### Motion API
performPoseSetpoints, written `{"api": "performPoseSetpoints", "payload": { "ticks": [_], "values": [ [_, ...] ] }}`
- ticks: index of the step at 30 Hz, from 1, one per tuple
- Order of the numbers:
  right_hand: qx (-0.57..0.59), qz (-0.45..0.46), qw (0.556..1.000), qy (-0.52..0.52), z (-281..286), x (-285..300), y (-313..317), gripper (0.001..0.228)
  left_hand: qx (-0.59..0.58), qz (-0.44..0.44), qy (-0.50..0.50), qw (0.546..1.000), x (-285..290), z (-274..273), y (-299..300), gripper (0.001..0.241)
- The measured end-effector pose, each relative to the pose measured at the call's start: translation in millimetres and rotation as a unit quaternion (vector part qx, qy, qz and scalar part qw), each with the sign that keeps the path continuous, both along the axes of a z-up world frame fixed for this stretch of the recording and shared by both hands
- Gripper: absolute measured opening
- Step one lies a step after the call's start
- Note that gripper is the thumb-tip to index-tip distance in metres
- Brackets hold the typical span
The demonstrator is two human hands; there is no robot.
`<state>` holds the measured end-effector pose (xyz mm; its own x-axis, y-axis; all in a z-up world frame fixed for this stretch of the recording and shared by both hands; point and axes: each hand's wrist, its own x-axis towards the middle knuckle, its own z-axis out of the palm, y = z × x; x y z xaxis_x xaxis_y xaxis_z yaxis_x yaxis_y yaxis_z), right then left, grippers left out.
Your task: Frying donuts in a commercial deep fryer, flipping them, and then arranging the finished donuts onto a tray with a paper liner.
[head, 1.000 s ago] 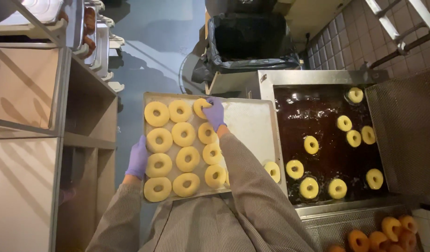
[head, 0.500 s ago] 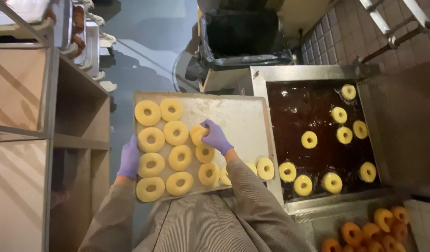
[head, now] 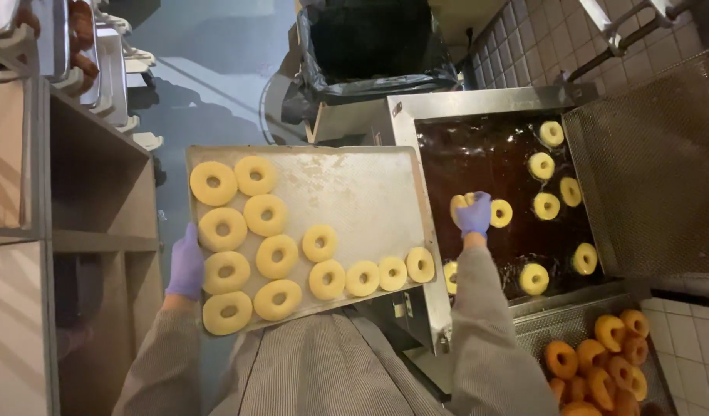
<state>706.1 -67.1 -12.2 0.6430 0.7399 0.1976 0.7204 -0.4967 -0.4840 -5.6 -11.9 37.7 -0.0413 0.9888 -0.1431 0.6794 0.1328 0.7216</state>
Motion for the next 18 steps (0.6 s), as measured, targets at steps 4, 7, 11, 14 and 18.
{"api": "performPoseSetpoints", "payload": {
  "ticks": [4, 7, 11, 14, 18],
  "values": [
    [0.095, 0.111, 0.981, -0.129, 49, -25, 11, 0.058, -0.069, 0.095, -0.118, 0.986, 4, 9, 5, 0.045],
    [-0.15, 0.148, 0.959, 0.191, 141, -120, 9, 0.03, -0.062, 0.095, -0.147, 0.983, 12, 31, 0, 0.045],
    [-0.264, 0.348, 0.886, 0.156, 78, -120, -48, 0.036, -0.053, 0.059, -0.136, 0.988, 8, 23, 0, 0.043],
    [-0.249, 0.352, 0.898, 0.089, 82, -130, -78, 0.043, -0.054, 0.044, -0.109, 0.992, 8, 26, 1, 0.041],
    [-0.237, 0.355, 0.904, -0.018, 111, -145, -86, 0.03, -0.028, 0.015, -0.094, 0.995, 19, 50, -3, 0.028]
  ]
}}
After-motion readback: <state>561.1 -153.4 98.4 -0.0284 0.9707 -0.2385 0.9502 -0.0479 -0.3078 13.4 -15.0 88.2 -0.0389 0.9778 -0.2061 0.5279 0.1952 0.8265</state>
